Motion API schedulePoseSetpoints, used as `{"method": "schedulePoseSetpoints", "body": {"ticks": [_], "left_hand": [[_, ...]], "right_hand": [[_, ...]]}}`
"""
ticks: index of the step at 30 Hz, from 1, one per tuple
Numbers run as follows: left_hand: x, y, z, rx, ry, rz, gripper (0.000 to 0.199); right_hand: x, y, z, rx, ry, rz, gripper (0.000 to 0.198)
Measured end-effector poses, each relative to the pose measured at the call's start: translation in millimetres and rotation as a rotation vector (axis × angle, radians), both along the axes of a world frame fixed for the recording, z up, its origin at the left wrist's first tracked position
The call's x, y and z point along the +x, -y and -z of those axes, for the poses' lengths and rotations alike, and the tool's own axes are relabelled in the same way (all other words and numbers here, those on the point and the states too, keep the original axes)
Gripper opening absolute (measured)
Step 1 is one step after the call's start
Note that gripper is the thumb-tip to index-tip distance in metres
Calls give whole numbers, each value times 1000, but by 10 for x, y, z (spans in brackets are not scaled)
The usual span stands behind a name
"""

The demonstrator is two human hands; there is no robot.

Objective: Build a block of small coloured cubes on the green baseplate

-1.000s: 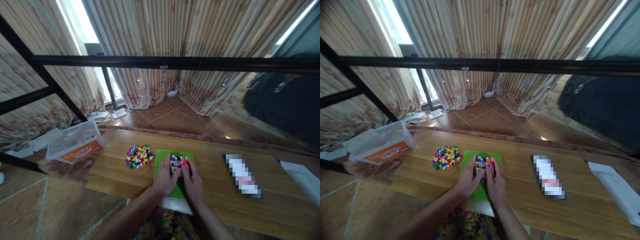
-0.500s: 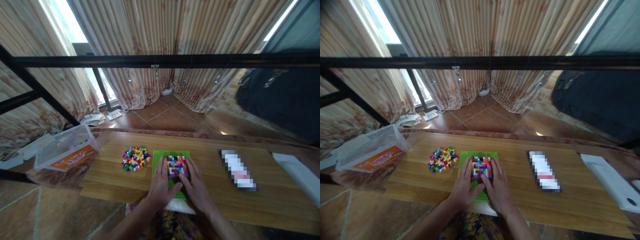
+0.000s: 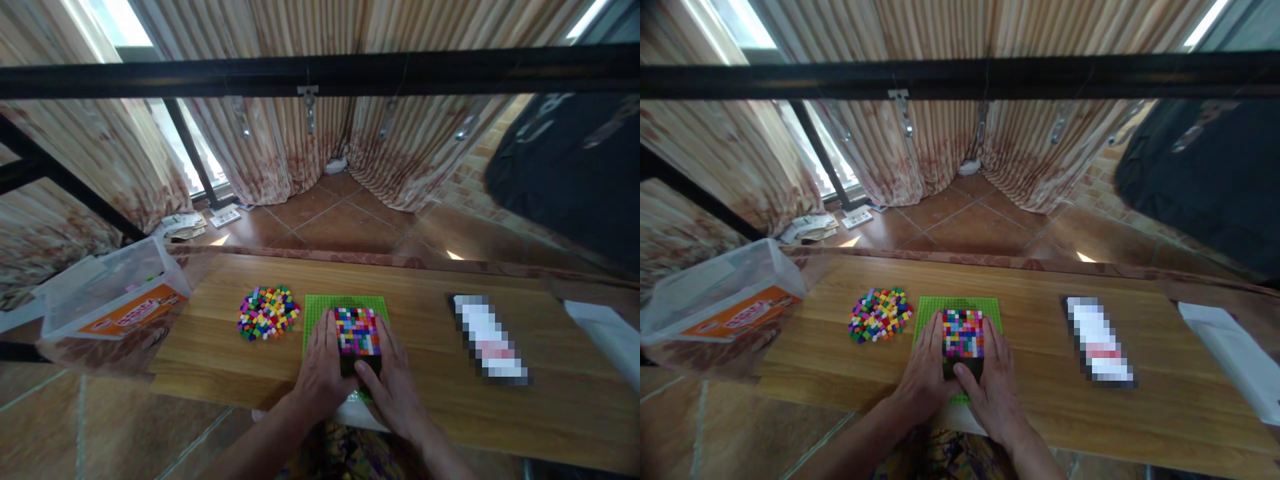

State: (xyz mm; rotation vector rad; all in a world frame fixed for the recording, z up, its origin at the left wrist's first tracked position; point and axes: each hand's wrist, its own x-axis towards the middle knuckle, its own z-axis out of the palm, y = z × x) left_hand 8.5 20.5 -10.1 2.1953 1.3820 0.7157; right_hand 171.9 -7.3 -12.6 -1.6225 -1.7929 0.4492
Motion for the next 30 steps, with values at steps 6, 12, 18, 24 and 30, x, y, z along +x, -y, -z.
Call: {"method": "schedulePoseSetpoints", "body": {"ticks": [6,12,18,24,30], "left_hand": [[1,8,12,-47,-10,12,107],[-5,34,4,-37,-41,22,106],[12,23,11,8,-39,9,98],[22,29,92,97,-65,-51,82],[23,17,150,154,-58,-78,77]], "right_hand": [[-29,-18,-16,-20,-27,5,79],[-143,-40,7,23,-44,61,84],[-170,-27,53,-24,-118,80,85],[-175,-33,90,-45,-121,122,80],[-236,-36,100,-14,-83,180,75]]}}
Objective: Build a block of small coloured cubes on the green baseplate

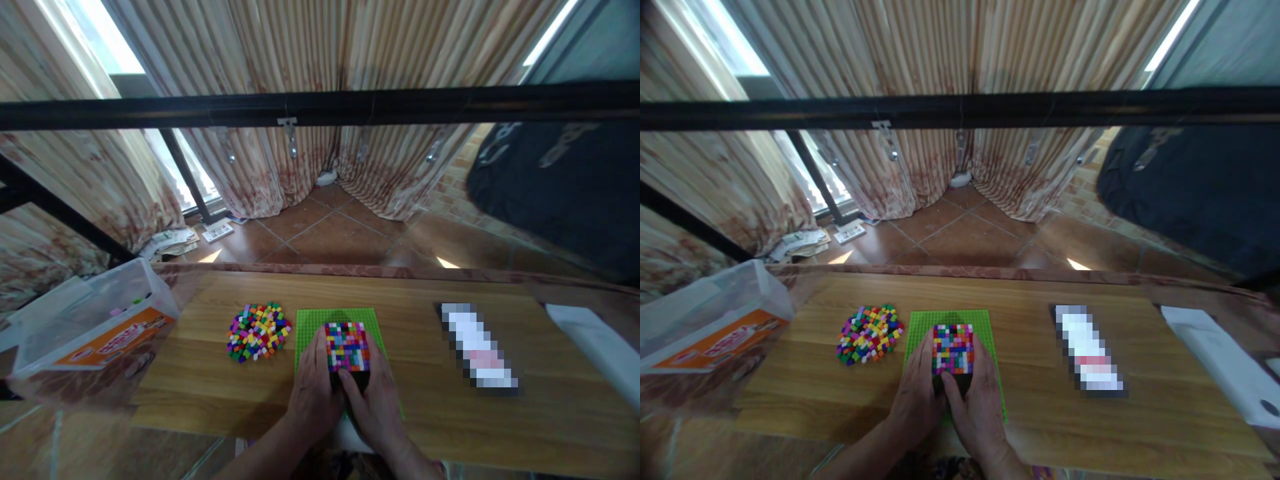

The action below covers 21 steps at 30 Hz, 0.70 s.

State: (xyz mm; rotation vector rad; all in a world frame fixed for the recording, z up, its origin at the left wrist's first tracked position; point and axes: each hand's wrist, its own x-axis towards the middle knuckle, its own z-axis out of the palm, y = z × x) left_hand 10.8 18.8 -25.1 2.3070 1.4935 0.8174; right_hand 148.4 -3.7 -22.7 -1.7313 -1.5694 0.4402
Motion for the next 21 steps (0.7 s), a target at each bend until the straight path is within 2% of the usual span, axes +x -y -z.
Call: {"method": "schedulePoseSetpoints", "body": {"ticks": [9,14,21], "left_hand": [[2,-22,64,8,-6,-15,82],[-14,-9,42,26,-7,-1,79],[-64,-28,51,-3,-15,30,82]], "right_hand": [[-22,-2,22,32,8,14,74],[-26,8,41,26,16,20,76],[14,30,171,56,110,21,84]]}}
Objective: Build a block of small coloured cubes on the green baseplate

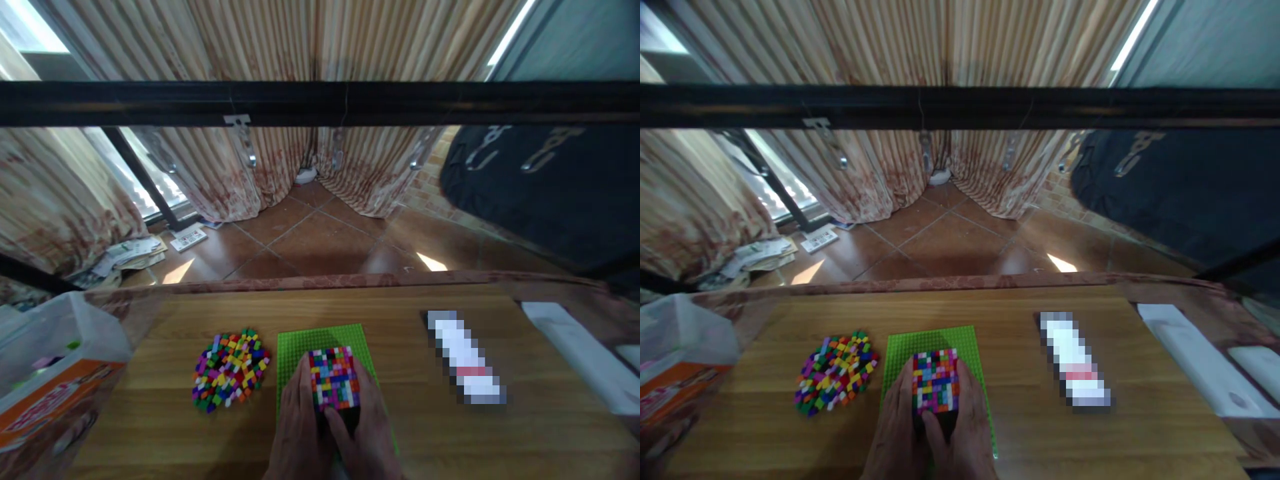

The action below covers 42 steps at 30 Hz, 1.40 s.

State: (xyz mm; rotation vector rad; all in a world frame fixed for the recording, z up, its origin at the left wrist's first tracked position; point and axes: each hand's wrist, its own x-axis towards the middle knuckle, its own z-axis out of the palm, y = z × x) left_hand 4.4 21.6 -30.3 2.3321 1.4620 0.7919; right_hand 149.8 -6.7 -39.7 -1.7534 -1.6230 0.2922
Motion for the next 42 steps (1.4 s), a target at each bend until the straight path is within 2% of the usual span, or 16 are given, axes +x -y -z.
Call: {"method": "schedulePoseSetpoints", "body": {"ticks": [4,9,12,18,22,31,36,39,42], "left_hand": [[-4,-10,21,-11,-1,-4,81],[61,-31,-23,-6,36,-23,78],[105,-63,-51,-15,73,23,80],[100,-115,-129,-132,139,58,78],[75,-131,-159,-139,171,46,81],[45,-137,-63,-112,160,51,82],[48,-266,-8,-85,162,17,81],[46,-396,6,-96,164,-5,84],[47,-485,0,-118,174,20,84]], "right_hand": [[-5,5,4,3,22,1,85],[-20,-35,-110,-25,-51,20,78],[-8,-79,-177,-27,-100,9,74],[-25,-130,-251,34,-157,7,72],[-33,-153,-258,42,-190,8,71],[-21,-181,-176,11,-277,22,74],[-63,-302,-141,33,-286,39,73],[-46,-422,-199,15,-280,35,71],[79,-559,-341,-35,-239,33,72]]}}
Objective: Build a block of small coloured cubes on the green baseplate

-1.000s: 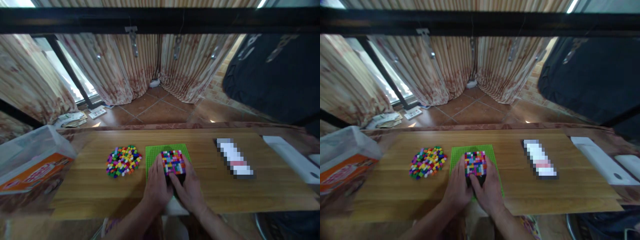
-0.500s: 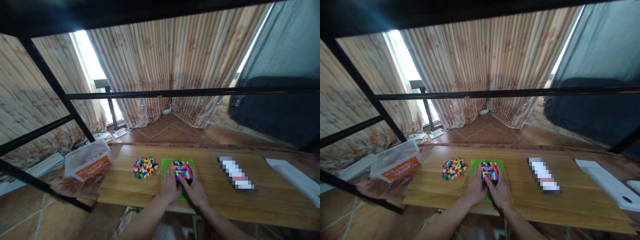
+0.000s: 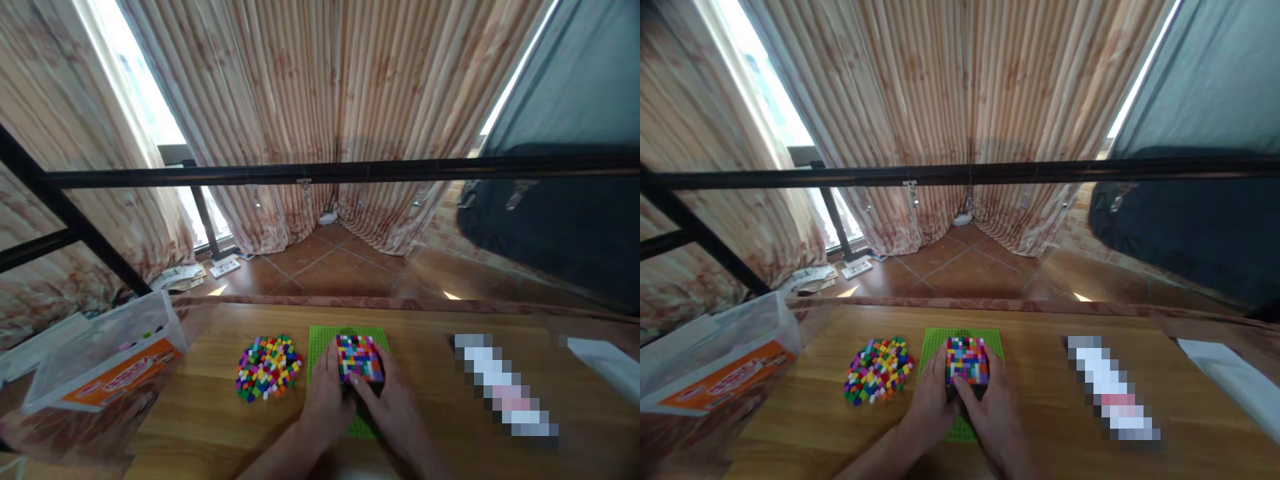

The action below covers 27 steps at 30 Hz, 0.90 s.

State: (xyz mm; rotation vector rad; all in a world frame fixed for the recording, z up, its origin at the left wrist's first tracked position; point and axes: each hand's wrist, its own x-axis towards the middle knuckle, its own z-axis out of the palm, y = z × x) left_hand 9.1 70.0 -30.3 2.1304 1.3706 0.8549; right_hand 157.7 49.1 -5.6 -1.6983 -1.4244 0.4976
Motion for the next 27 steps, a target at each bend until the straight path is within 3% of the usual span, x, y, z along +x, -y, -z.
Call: {"method": "schedulePoseSetpoints", "body": {"ticks": [3,6,10,14,16,23,27], "left_hand": [[5,-24,-69,-16,31,53,83],[-32,-56,-236,-85,45,65,81],[-274,-236,-482,-185,66,138,70],[-683,-512,-605,-209,154,-52,53],[-861,-619,-633,-181,99,-167,47],[-1077,-704,-626,-87,-264,-10,37],[-1079,-694,-595,-82,-329,-30,36]], "right_hand": [[158,-181,-165,-109,40,29,52],[197,-359,-246,-25,59,60,52],[85,-458,-197,-22,90,-117,43],[36,-478,-145,-16,105,-190,38],[55,-489,-147,-6,98,-213,38],[103,-502,-169,-6,90,-259,36],[110,-489,-175,-12,85,-272,34]]}}
